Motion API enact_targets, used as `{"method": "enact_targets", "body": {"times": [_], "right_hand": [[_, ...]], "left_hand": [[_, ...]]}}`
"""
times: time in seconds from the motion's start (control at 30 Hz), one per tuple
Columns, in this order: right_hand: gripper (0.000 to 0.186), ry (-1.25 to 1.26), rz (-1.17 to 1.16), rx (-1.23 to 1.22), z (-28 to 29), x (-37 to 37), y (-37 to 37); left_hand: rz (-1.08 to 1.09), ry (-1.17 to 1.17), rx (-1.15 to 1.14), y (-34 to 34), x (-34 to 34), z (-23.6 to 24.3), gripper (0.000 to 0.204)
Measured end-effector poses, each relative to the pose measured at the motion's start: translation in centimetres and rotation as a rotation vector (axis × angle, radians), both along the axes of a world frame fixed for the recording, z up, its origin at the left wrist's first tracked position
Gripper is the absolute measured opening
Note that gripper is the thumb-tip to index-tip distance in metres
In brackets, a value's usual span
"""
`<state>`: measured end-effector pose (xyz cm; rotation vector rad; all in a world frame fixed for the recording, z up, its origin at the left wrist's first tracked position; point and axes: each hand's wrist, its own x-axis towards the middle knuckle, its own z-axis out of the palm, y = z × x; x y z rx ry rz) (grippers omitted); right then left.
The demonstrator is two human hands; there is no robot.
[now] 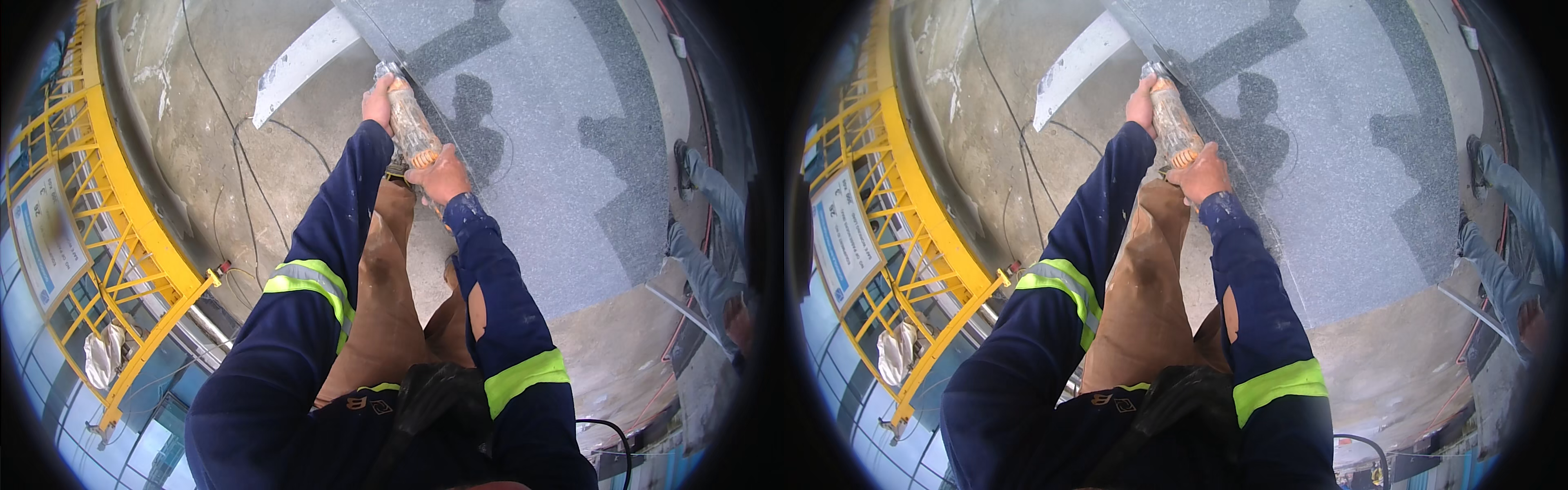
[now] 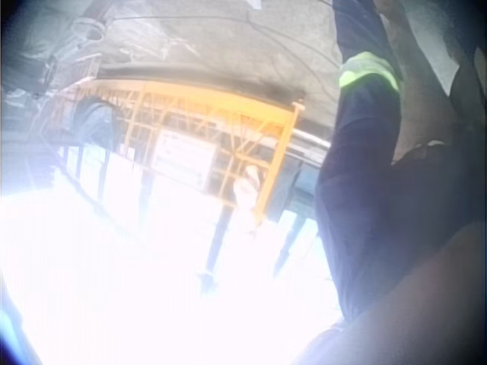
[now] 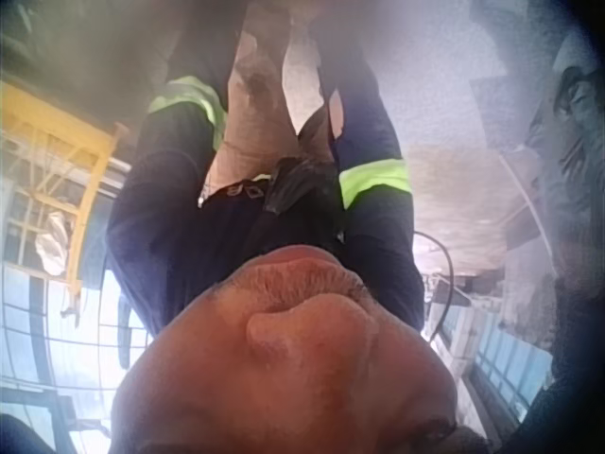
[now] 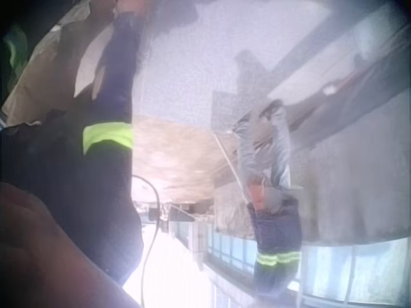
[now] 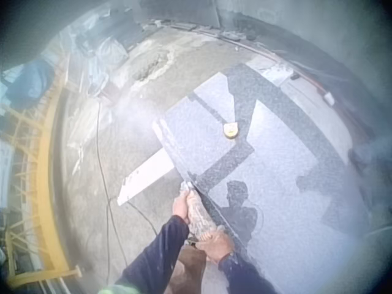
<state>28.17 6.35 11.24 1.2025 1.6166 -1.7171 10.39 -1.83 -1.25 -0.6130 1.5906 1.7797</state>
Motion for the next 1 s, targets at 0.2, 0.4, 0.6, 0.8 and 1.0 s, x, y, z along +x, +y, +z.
{"method": "enact_targets", "body": {"times": [0.2,0.4,0.6,0.8,1.0], "right_hand": [[0.070,0.011,-0.002,0.016,0.1,0.2,-0.1],[0.073,0.022,-0.044,0.017,-0.1,0.8,-0.4],[0.072,0.024,-0.020,0.006,0.0,1.4,-0.4],[0.071,0.022,-0.020,0.014,0.0,0.7,-0.3],[0.074,0.046,0.009,0.024,-0.8,-0.5,-0.1]], "left_hand": [[-0.096,-0.014,-0.013,-0.5,0.1,-0.2,0.039],[-0.003,0.007,0.040,-0.9,0.4,-1.5,0.066],[-0.021,-0.010,0.057,-1.1,0.9,-1.3,0.068],[-0.022,0.005,0.036,-0.4,0.6,-0.2,0.048],[-0.133,-0.007,-0.003,0.1,-0.8,0.8,0.040]]}}
